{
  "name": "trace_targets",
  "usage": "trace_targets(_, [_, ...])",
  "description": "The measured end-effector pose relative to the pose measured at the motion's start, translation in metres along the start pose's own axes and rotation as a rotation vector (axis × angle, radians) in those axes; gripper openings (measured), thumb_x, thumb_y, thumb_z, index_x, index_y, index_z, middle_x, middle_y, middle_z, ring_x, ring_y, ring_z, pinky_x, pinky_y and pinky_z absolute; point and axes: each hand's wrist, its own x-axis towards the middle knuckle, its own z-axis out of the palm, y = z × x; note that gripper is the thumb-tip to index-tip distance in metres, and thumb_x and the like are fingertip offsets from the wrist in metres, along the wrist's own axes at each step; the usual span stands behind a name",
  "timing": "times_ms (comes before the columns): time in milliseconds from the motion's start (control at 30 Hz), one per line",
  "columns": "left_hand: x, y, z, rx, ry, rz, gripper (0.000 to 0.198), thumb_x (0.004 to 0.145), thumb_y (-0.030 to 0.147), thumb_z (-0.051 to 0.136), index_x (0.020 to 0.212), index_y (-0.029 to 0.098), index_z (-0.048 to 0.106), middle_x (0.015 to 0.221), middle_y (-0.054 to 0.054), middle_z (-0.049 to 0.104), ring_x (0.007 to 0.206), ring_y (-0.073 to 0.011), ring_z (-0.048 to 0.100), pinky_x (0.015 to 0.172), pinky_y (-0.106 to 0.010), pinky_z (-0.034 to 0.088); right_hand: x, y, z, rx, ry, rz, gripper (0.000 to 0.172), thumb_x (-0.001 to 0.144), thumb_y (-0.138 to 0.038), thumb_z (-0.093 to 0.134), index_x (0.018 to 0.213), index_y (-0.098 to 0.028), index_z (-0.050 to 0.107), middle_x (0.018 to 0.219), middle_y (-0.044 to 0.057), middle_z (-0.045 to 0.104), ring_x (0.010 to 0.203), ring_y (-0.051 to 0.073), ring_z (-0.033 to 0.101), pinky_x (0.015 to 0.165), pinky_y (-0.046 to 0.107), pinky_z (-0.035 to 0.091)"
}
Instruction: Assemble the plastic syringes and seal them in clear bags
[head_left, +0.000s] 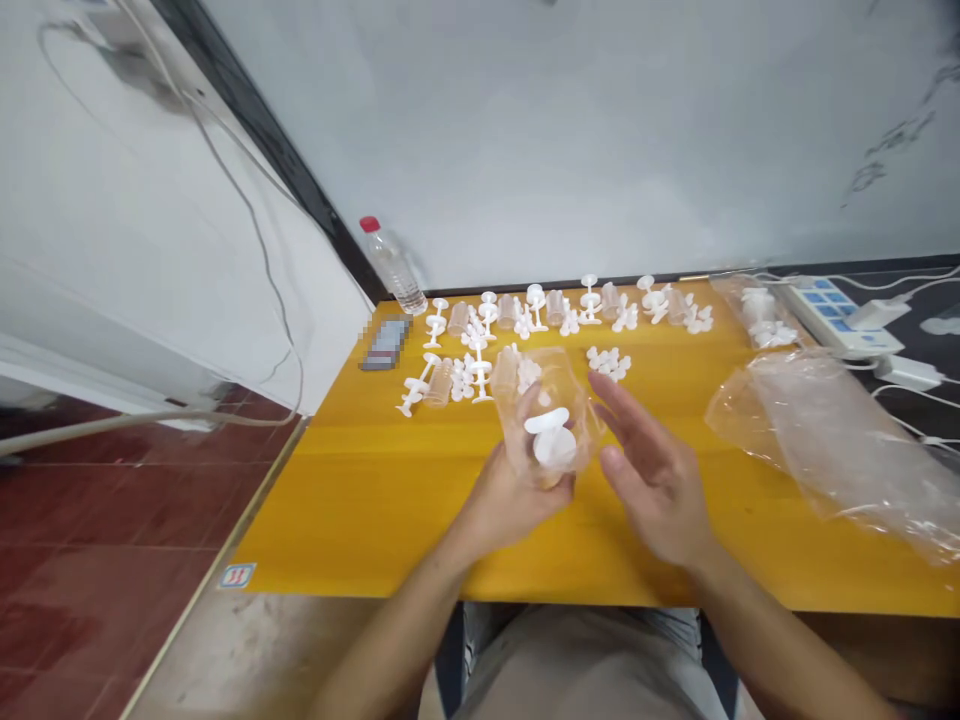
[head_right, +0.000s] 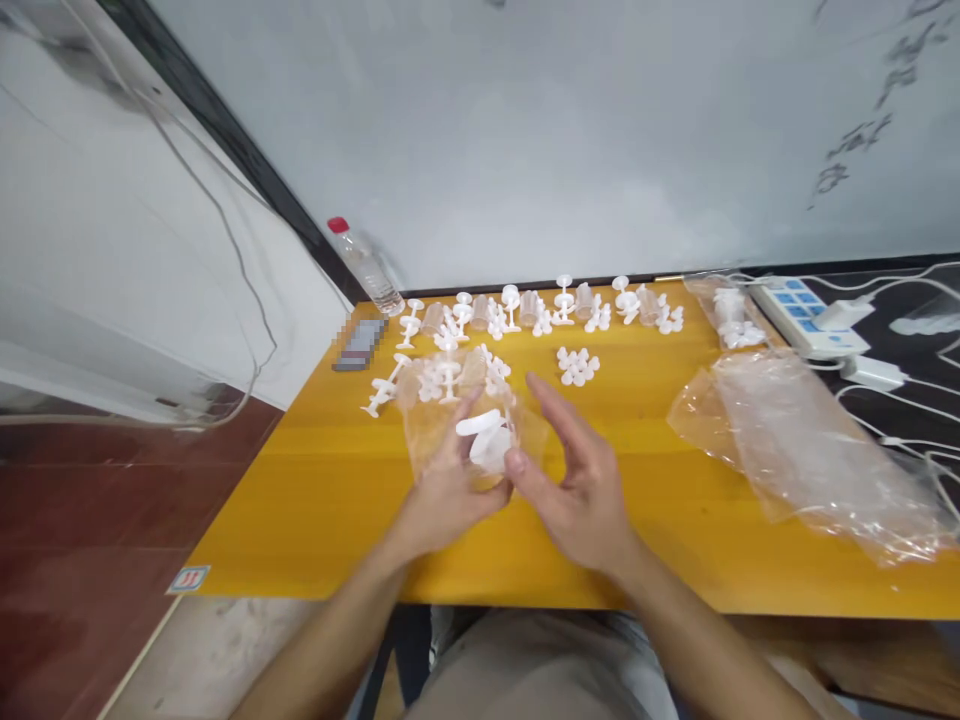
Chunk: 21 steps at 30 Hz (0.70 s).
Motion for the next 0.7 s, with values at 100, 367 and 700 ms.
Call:
trace_targets(100, [0.016, 0.011, -0.024, 0.068, -0.227, 0.044, 0.094, 0.074, 0.012, 0.073, 0.158, 0.027, 0.033, 0.104, -0.004, 0.075, 0.087, -0.0201, 0.075, 0.084, -0.035, 0.063, 0.026, -0.010, -0.022, -0.089, -0.081, -0.001, 0.057, 0.093, -0.045, 0.072, 0.146, -0.030, 0.059, 0.131, 0.007, 0.072, 0.116, 0.024, 0.071, 0.102, 0.042, 0.058])
trace_targets(367, [0.031, -0.032, -0.009, -0.242, -0.158, 0.060, 0.097, 0.063, 0.024, 0.094, 0.147, 0.030, 0.048, 0.141, -0.013, 0.065, 0.129, -0.0343, 0.065, 0.106, -0.053, 0.056, 0.071, -0.050, -0.013, -0.414, -0.060, -0.045, 0.032, 0.095, -0.038, 0.065, 0.071, -0.018, 0.073, 0.065, -0.001, 0.068, 0.057, 0.010, 0.058, 0.054, 0.023, 0.043])
trace_targets(700, [0.040, -0.056, 0.017, -0.278, -0.089, -0.081, 0.061, 0.071, 0.035, 0.090, 0.124, 0.020, 0.063, 0.106, -0.007, 0.078, 0.100, -0.0263, 0.075, 0.096, -0.044, 0.060, 0.088, -0.040, -0.009, -0.242, -0.061, 0.123, 0.029, 0.092, -0.042, 0.070, 0.076, -0.018, 0.074, 0.069, 0.000, 0.067, 0.062, 0.011, 0.057, 0.056, 0.022, 0.044])
